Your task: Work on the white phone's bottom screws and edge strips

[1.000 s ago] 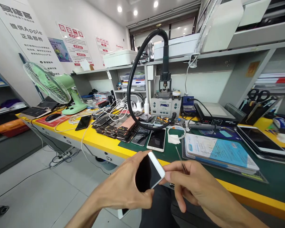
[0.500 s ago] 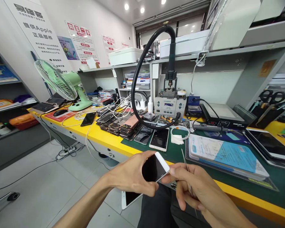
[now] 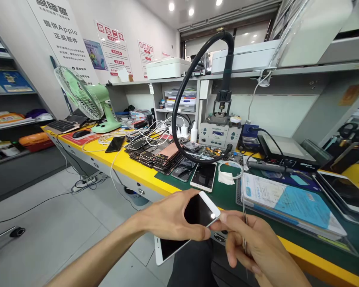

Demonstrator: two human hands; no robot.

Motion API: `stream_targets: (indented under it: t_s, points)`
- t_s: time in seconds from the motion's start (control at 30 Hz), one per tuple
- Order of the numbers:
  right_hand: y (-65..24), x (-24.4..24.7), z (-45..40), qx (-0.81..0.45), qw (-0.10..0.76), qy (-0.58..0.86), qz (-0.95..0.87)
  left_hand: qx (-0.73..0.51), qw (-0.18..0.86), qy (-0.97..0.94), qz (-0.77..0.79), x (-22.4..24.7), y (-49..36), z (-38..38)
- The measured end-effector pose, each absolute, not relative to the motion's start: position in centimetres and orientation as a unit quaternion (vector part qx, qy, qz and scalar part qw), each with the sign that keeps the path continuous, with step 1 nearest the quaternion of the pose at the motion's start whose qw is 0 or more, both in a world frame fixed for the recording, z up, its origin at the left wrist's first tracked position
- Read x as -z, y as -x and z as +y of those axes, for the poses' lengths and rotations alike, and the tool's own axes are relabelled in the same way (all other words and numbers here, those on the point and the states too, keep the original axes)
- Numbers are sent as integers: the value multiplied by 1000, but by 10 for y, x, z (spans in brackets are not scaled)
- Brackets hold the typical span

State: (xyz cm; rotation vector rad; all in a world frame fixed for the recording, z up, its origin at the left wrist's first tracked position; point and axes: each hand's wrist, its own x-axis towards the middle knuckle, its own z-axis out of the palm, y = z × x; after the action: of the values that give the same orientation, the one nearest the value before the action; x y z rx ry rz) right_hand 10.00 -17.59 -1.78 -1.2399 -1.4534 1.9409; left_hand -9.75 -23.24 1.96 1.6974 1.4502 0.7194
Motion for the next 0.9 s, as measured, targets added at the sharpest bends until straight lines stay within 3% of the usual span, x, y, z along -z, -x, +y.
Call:
stream_targets:
  t_s: [0.4,0.9]
  points:
    - [-97,24,-179,-692,267,462,-487,-294,468,-590,589,-21,97,-234]
    - [-87,25,-190,-695,254,461,-490,-281,457,-588,605,-8,108,-226]
